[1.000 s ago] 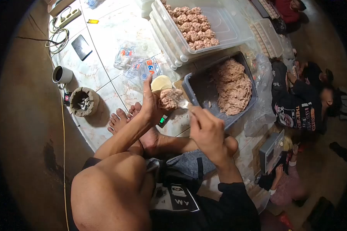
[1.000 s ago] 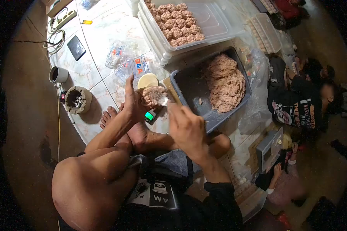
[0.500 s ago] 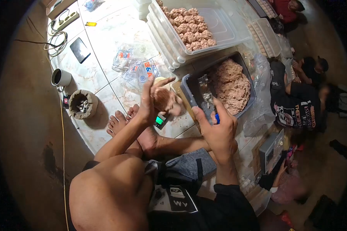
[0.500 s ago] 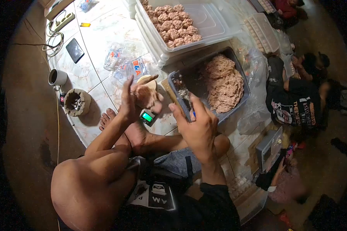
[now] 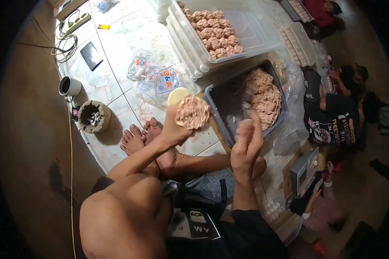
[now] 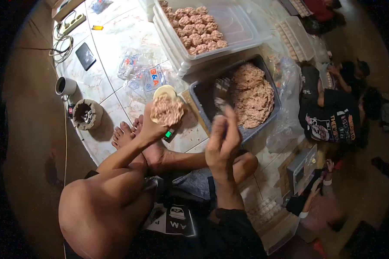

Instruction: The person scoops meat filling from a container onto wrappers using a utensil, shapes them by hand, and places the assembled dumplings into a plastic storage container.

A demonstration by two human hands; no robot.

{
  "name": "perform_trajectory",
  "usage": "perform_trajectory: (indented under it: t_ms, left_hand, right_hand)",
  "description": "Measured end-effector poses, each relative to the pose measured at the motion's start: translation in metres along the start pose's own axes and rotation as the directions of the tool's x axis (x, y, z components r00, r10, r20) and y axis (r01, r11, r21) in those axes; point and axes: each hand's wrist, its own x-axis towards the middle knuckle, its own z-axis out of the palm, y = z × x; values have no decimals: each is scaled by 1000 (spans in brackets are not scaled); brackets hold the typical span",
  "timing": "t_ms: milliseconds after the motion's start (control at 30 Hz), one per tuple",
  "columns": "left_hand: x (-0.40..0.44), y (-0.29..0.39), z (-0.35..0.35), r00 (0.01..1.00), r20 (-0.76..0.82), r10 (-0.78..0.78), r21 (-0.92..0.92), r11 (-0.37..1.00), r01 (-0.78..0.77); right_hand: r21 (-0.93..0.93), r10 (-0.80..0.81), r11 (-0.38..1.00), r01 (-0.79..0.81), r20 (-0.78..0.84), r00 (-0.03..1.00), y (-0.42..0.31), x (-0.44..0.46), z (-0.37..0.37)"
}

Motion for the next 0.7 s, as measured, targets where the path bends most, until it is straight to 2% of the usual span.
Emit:
perform_trajectory:
  t_ms: [33,67,100,133,167,233,267,300,333,400,467,500,533,600,633,667,700]
  left_hand:
    - [4,-3,-5,985,-30,172,185,969,-164]
    - [6,-5,-10,985,34,168,153,973,-171]
    - [8,2,-11,982,29,189,223,956,-191]
    - [7,11,-11,978,29,209,290,934,-208]
    - [7,16,-11,973,29,229,356,907,-225]
    - [9,16,-7,984,44,175,266,947,-180]
    - [9,17,-6,990,82,119,218,967,-134]
    - [8,20,-6,990,128,62,172,981,-84]
    - [9,31,-7,978,204,-35,180,984,-2]
    - [6,33,-7,975,214,-52,183,983,12]
    - [5,36,-8,975,213,-71,173,984,34]
    - [5,36,-4,983,157,-99,91,992,85]
    - [5,36,2,986,104,-131,7,991,131]
    - [8,30,0,983,27,-179,-217,959,181]
    - [7,29,-1,990,27,-139,-160,977,141]
    - [5,28,-1,995,25,-99,-104,989,101]
    - [2,30,0,998,27,-63,-50,997,65]
  right_hand:
    - [35,-1,999,4,-69,998,14,-6,3]
    - [84,23,996,-20,-37,999,31,-16,10]
    - [132,44,990,-42,-9,999,44,-27,18]
    - [234,192,945,-227,163,968,51,-33,22]
    - [372,200,883,-288,258,945,71,-42,31]
    - [508,213,774,-378,354,911,66,-50,35]
    - [550,133,755,-358,406,904,65,-49,30]
    - [435,6,882,-183,378,926,60,-44,25]
    - [303,-127,953,12,363,923,53,-34,22]
    - [50,-370,924,379,369,853,48,-13,14]
    - [-110,-367,893,437,386,846,37,-7,2]
    - [-187,-364,866,463,396,843,31,-4,-2]
    - [-218,-395,851,477,332,857,25,-2,-4]
    - [-217,-331,888,406,312,891,13,2,-15]
    - [-213,-298,904,370,305,905,11,1,-18]
    - [-84,-369,900,427,375,850,19,-5,-17]
    - [-46,-357,913,405,391,848,11,-15,-7]
